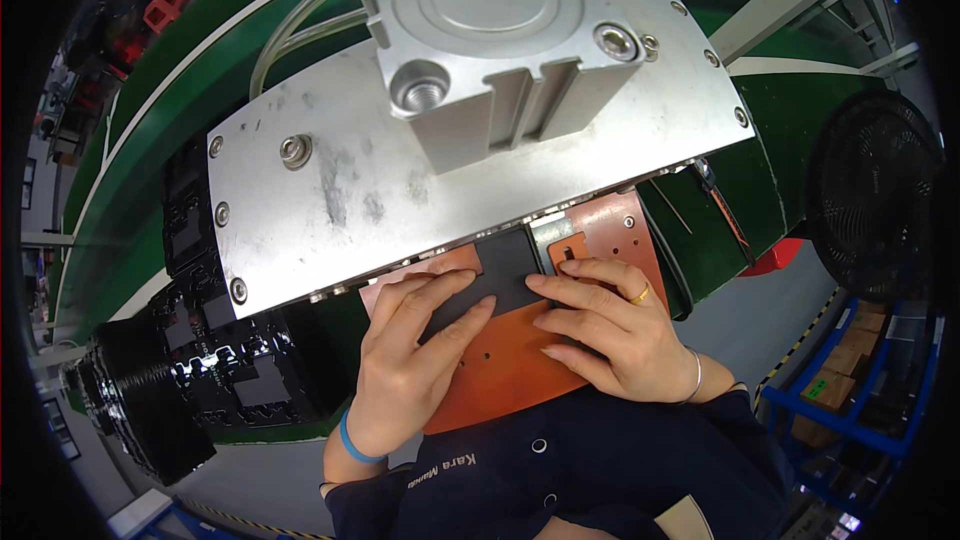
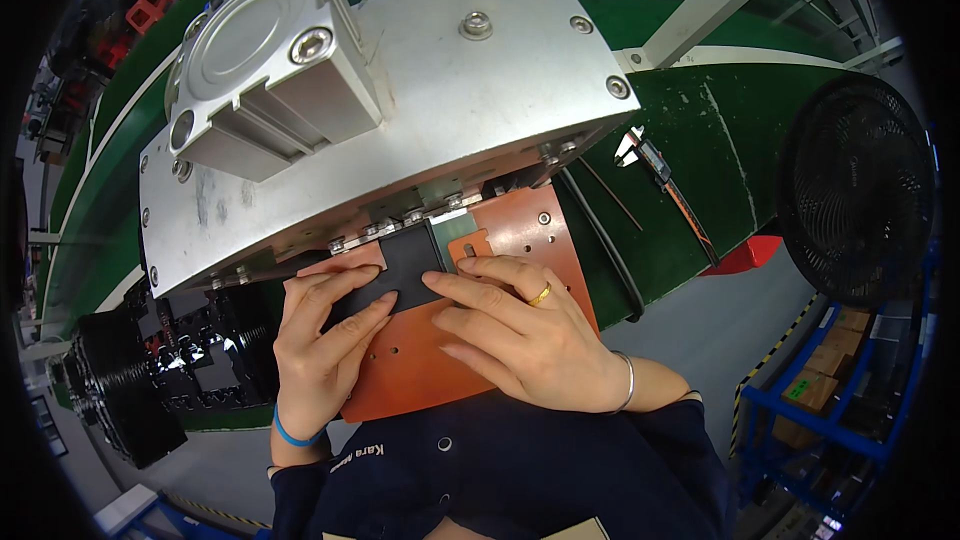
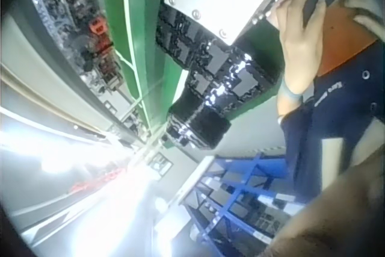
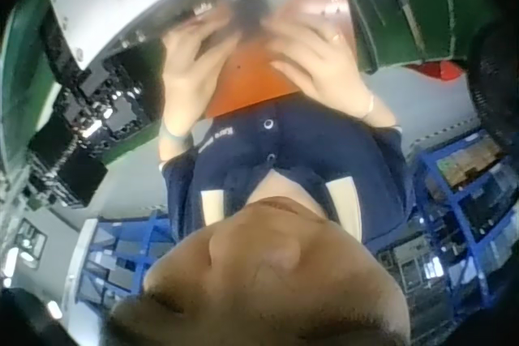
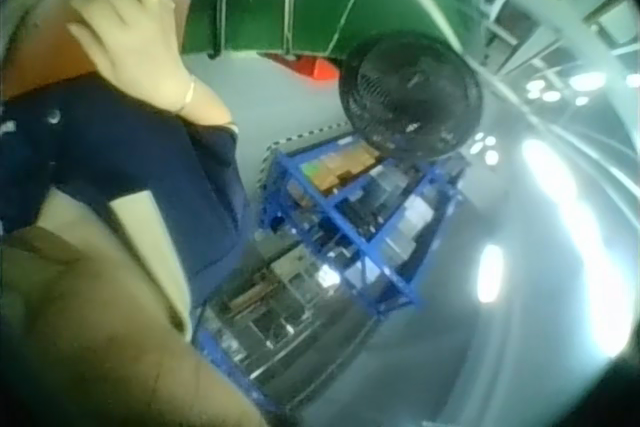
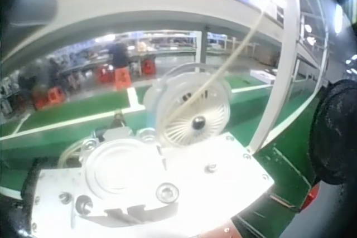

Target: The person repeatedly picks small black rectangular components from a tray, places them into a press fixture, and operates the press. They then remove the pressed components and return them to the tray. The person also handles a roll of white tape, tearing off a piece and folding it.

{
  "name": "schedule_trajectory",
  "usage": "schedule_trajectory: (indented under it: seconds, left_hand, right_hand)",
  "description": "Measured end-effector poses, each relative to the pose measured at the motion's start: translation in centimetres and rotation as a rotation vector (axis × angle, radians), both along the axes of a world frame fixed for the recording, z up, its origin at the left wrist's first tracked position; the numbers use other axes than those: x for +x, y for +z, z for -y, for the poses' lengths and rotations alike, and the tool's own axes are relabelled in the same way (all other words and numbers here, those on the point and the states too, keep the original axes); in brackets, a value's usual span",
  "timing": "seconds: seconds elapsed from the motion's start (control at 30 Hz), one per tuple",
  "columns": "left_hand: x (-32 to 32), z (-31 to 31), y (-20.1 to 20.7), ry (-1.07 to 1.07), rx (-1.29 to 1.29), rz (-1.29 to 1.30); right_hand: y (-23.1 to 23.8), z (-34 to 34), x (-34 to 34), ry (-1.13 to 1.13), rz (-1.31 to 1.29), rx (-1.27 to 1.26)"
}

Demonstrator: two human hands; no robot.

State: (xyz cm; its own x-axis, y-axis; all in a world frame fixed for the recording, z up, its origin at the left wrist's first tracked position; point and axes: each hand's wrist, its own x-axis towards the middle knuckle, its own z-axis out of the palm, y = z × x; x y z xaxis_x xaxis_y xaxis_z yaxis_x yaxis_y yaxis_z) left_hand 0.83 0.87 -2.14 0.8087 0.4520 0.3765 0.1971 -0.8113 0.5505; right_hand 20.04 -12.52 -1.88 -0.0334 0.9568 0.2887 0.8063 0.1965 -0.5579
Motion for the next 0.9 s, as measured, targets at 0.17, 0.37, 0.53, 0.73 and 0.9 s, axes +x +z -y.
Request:
schedule_trajectory:
  seconds: [0.17,0.37,0.53,0.73,0.9]
  left_hand:
    - [0.0,0.0,0.1,0.008,-0.018,-0.015]
    - [0.0,0.0,0.2,0.009,-0.032,-0.026]
    - [0.2,0.0,0.4,0.015,-0.038,-0.028]
    - [0.1,0.1,0.3,0.021,-0.041,-0.029]
    - [0.0,0.1,0.4,0.024,-0.038,-0.045]
  right_hand:
    - [0.1,-0.2,0.1,0.032,0.06,-0.04]
    - [0.2,-0.1,-0.4,-0.004,0.161,-0.066]
    - [0.0,0.0,-0.7,-0.037,0.208,-0.058]
    - [0.1,-0.1,-0.9,-0.043,0.23,-0.042]
    - [0.0,-0.2,-0.9,-0.043,0.229,-0.031]
